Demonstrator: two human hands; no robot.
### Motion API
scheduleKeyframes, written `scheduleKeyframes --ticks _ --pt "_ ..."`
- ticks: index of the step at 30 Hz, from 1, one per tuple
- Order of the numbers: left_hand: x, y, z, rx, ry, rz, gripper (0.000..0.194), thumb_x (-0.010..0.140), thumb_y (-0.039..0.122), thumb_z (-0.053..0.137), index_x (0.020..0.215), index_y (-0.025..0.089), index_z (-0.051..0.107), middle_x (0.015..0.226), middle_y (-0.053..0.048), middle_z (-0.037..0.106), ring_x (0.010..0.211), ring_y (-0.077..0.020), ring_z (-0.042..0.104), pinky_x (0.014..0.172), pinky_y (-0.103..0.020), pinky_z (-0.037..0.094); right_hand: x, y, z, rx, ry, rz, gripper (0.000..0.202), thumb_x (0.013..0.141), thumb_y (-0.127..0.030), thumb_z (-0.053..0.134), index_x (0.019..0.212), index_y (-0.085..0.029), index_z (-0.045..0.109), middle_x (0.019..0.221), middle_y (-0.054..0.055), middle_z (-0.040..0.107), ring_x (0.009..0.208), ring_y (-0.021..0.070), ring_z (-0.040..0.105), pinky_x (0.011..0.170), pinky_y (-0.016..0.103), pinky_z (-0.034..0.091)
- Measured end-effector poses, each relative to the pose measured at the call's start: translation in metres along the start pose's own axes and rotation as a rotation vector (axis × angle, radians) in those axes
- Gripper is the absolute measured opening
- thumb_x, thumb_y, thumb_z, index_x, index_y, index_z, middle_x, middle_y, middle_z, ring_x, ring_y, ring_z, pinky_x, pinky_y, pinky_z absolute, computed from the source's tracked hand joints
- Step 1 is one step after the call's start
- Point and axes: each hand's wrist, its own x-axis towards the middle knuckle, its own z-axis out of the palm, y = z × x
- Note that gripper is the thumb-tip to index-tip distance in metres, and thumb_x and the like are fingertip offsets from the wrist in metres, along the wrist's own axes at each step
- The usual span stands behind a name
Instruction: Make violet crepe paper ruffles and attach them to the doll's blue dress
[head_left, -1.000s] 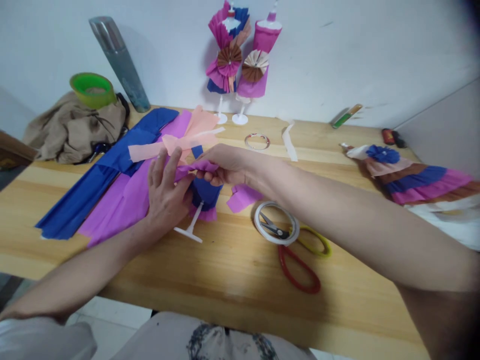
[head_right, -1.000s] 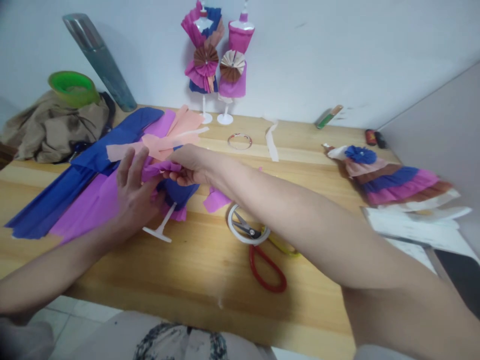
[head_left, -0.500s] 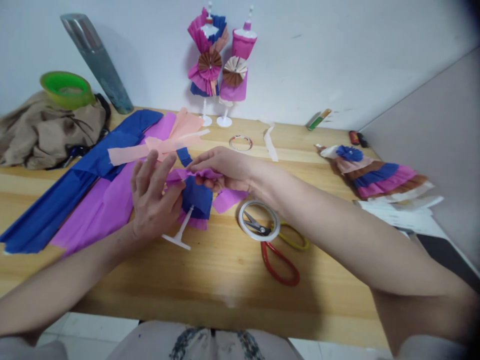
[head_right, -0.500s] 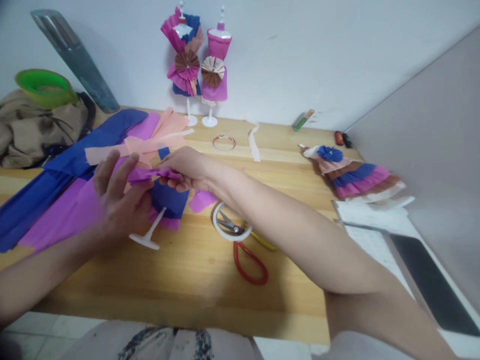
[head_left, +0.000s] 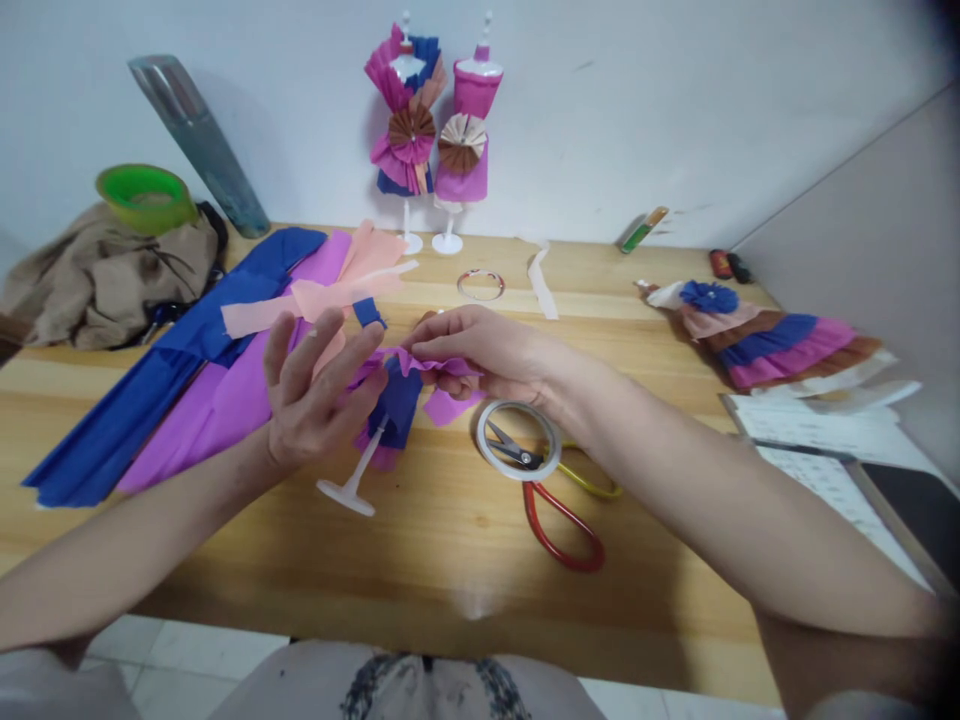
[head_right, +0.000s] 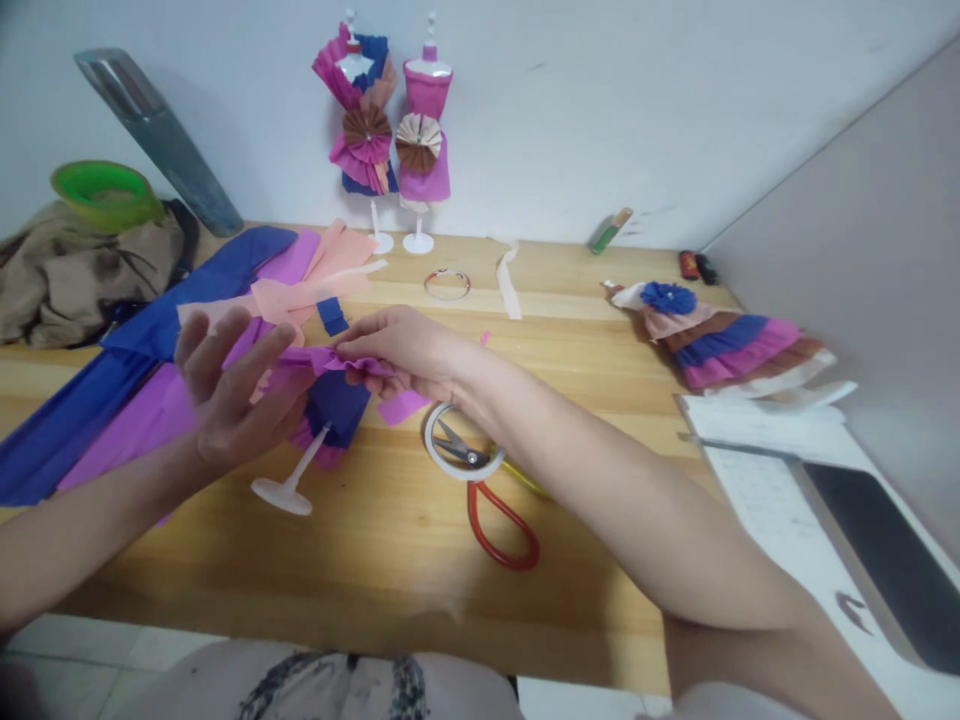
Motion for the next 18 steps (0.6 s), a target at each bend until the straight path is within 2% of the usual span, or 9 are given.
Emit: scheduleKeyframes --ticks 3,7,11,13,15,16,18 --pt "0.002 0.004 -0.006 0.01 0.007 0.085 0.027 0.08 0.011 0.072 0.098 0.029 0.062 0.128 -0.002 0.068 0.138 -0.0281 0.047 0.118 -0.063 0.025 -0.004 0.003 -0.001 0.012 0.003 -0.01 0.019 0.088 0.0 0.054 0.075 -0.01 0.064 0.05 0.0 0.062 0.032 0.0049 0.047 0.032 0.013 0.035" --pt "-0.001 0.014 -0.021 0.002 -0.094 0.114 0.029 0.079 0.007 0.073 0.098 0.027 0.063 0.133 -0.002 0.066 0.14 -0.026 0.044 0.118 -0.057 0.032 -0.01 0.012 -0.004 0.004 -0.002 0.005 0.018 0.088 -0.001 0.053 0.078 -0.009 0.065 0.048 -0.002 0.06 0.032 0.0043 0.046 0.031 0.012 0.034" --pt "0.002 0.032 -0.051 0.025 -0.175 0.056 0.036 0.079 0.007 0.073 0.108 0.026 0.063 0.13 -0.004 0.065 0.137 -0.0266 0.048 0.112 -0.05 0.043 -0.015 0.018 -0.007 0.01 0.001 0.054 0.018 0.086 -0.001 0.053 0.077 -0.01 0.066 0.043 -0.004 0.056 0.03 0.0043 0.045 0.031 0.011 0.033" --pt "0.009 0.047 -0.071 -0.097 -0.265 0.037 0.031 0.083 0.008 0.069 0.11 0.022 0.064 0.122 -0.007 0.068 0.124 -0.0245 0.059 0.101 -0.038 0.054 -0.015 0.019 -0.007 0.023 0.006 0.074 0.018 0.085 -0.001 0.054 0.076 -0.01 0.066 0.043 -0.003 0.057 0.03 0.0043 0.046 0.031 0.012 0.033" --pt "0.017 0.063 -0.089 -0.311 -0.438 -0.037 0.023 0.088 0.006 0.059 0.109 0.014 0.064 0.111 -0.01 0.07 0.105 -0.0181 0.067 0.092 -0.027 0.057 -0.015 0.02 -0.007 0.038 -0.008 0.081 0.017 0.085 -0.002 0.055 0.075 -0.011 0.067 0.046 -0.003 0.059 0.03 0.0043 0.047 0.031 0.012 0.034" --pt "0.02 0.07 -0.096 -0.39 -0.478 -0.091 0.023 0.089 0.005 0.054 0.109 0.014 0.064 0.105 -0.009 0.072 0.097 -0.0141 0.068 0.089 -0.022 0.057 -0.014 0.02 -0.007 0.047 -0.022 0.078 0.017 0.085 -0.002 0.056 0.075 -0.011 0.067 0.047 -0.002 0.06 0.031 0.0043 0.047 0.032 0.012 0.034" --pt "0.024 0.08 -0.106 -0.417 -0.487 -0.329 0.028 0.09 0.005 0.055 0.115 0.015 0.064 0.112 -0.01 0.073 0.103 -0.0144 0.069 0.093 -0.021 0.057 -0.012 0.021 -0.006 0.057 -0.052 0.069 0.016 0.085 -0.002 0.056 0.076 -0.011 0.067 0.047 -0.002 0.06 0.031 0.0045 0.047 0.032 0.012 0.034"
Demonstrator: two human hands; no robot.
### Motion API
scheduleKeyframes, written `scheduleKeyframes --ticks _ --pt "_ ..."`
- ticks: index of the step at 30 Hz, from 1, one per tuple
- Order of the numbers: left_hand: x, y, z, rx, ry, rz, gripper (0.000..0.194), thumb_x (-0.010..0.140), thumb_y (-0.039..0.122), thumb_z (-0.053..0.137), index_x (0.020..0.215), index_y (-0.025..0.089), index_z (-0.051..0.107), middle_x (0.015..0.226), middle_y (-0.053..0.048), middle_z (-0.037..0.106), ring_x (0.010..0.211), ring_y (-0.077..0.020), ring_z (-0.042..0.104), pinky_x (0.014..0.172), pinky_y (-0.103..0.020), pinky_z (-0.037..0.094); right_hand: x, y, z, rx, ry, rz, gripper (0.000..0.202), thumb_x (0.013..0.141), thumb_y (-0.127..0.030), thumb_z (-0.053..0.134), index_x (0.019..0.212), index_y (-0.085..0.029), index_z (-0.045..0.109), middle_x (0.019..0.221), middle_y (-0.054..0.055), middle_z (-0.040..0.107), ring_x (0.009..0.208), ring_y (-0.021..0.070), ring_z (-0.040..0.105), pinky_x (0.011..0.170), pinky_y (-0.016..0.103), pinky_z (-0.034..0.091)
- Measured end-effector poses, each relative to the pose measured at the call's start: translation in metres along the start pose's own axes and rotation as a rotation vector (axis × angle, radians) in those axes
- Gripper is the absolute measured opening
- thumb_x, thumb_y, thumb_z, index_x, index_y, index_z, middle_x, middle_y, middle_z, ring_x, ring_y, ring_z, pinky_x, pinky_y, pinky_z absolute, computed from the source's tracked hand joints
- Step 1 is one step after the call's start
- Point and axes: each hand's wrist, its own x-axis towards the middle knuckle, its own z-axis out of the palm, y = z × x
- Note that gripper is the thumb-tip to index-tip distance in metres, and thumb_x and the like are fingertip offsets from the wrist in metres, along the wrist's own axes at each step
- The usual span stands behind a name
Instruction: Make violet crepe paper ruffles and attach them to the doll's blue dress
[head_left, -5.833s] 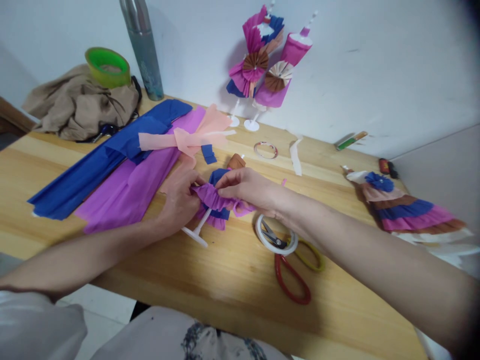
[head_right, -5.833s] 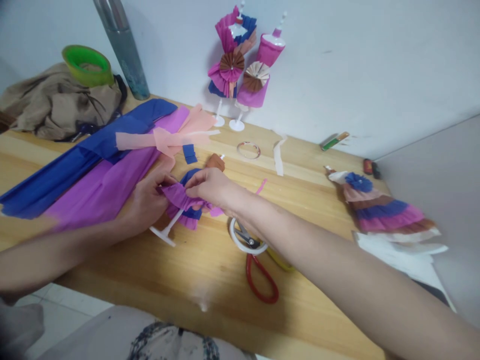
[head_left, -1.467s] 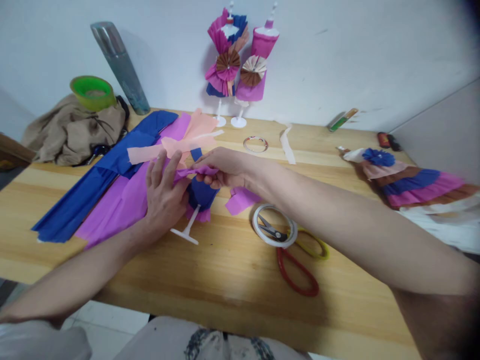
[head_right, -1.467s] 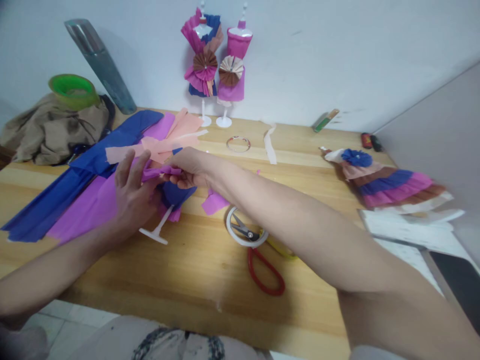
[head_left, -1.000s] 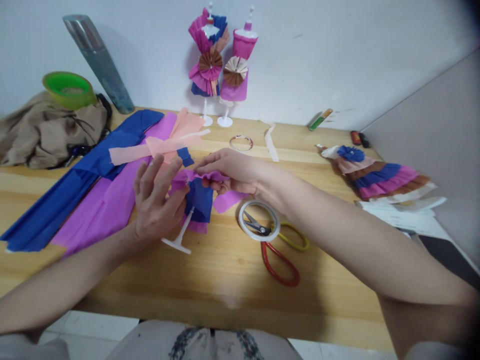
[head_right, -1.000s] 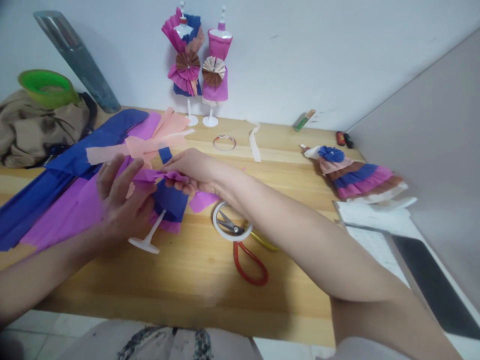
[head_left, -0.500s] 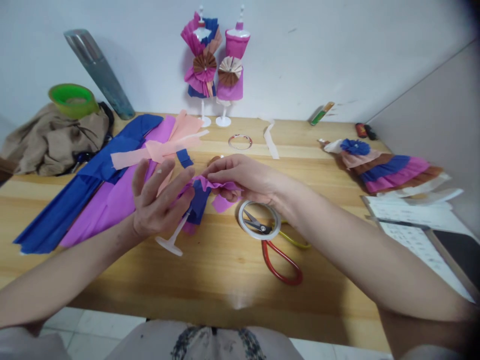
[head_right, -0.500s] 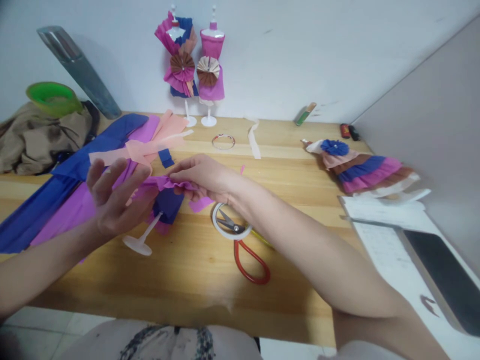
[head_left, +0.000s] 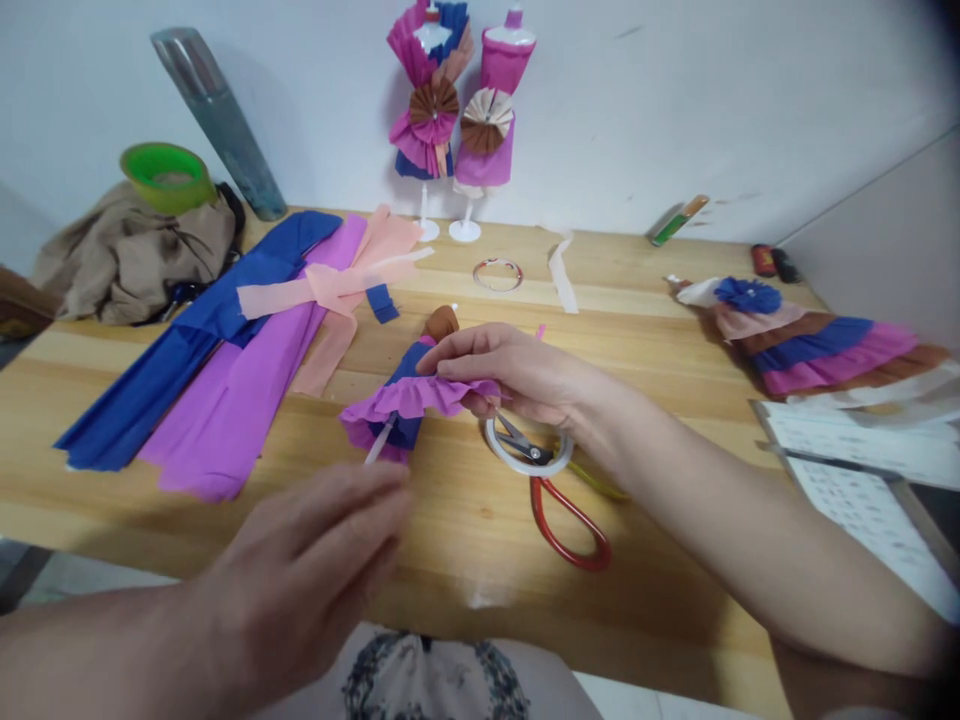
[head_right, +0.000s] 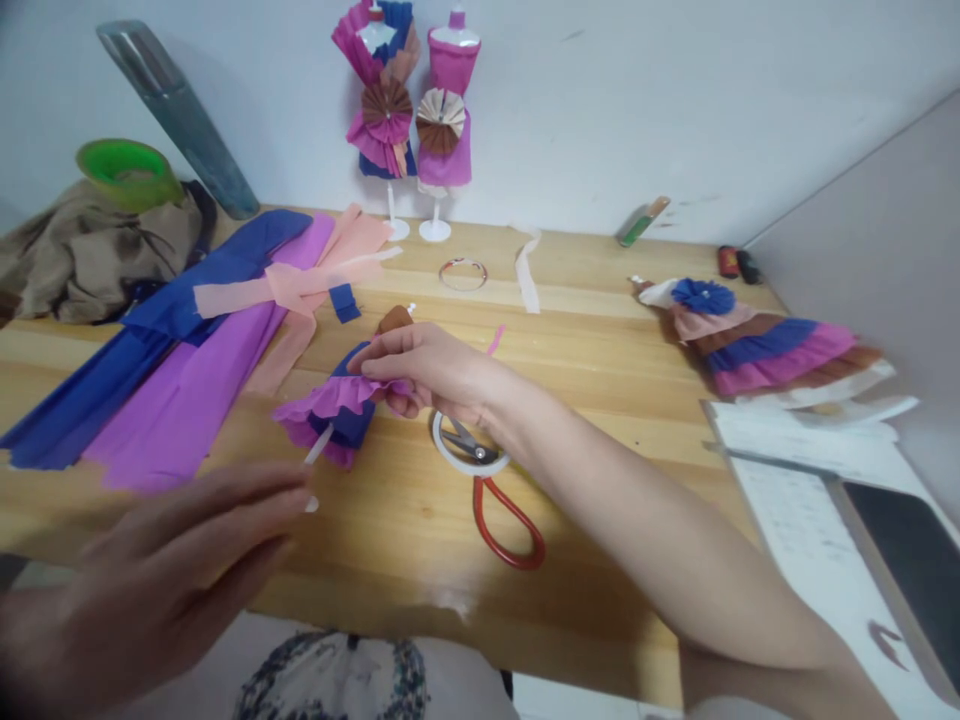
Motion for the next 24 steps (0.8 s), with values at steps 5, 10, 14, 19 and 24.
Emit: scheduleKeyframes --ticks 5,10,14,19,24 --pt "-0.005 0.004 -0.007 -0.503 -0.113 -0.559 0.044 0.088 0.029 0.066 0.132 0.031 0.063 0.138 -0.006 0.064 0.122 -0.0268 0.064 0.091 -0.035 0.062 0.008 0.002 0.005 -0.038 -0.037 -0.034 0.017 0.086 -0.002 0.055 0.079 -0.01 0.068 0.052 -0.001 0.062 0.035 0.005 0.05 0.033 0.013 0.034" --pt "0.004 0.008 0.0 -0.982 0.076 -1.115 0.038 0.084 0.041 0.07 0.121 0.031 0.071 0.133 -0.003 0.067 0.131 -0.0283 0.057 0.108 -0.041 0.05 0.017 0.001 0.011 -0.062 -0.057 -0.03 0.017 0.086 -0.001 0.055 0.08 -0.01 0.068 0.049 -0.001 0.062 0.034 0.0065 0.051 0.033 0.014 0.035" --pt "0.018 0.007 0.016 -1.221 0.254 -1.219 0.039 0.08 0.036 0.075 0.117 0.024 0.073 0.131 -0.005 0.069 0.138 -0.0283 0.048 0.117 -0.04 0.039 0.023 0.0 0.015 -0.036 -0.058 -0.037 0.016 0.085 0.0 0.057 0.077 -0.009 0.067 0.047 -0.001 0.061 0.032 0.0052 0.048 0.033 0.014 0.037" --pt "0.032 0.003 0.023 -1.283 0.251 -1.158 0.036 0.083 0.034 0.07 0.116 0.021 0.073 0.126 -0.006 0.071 0.134 -0.0259 0.052 0.114 -0.036 0.04 0.028 -0.001 0.016 -0.039 -0.045 -0.03 0.013 0.083 -0.001 0.059 0.077 -0.01 0.067 0.047 -0.001 0.061 0.032 0.0058 0.048 0.033 0.015 0.036" --pt "0.039 -0.005 0.014 -1.03 -0.032 -1.064 0.033 0.086 0.034 0.063 0.116 0.023 0.071 0.122 -0.006 0.072 0.123 -0.0269 0.06 0.103 -0.04 0.048 0.027 0.001 0.013 -0.04 -0.033 -0.031 0.014 0.083 -0.001 0.056 0.079 -0.009 0.067 0.046 -0.002 0.061 0.031 0.0052 0.045 0.033 0.015 0.036"
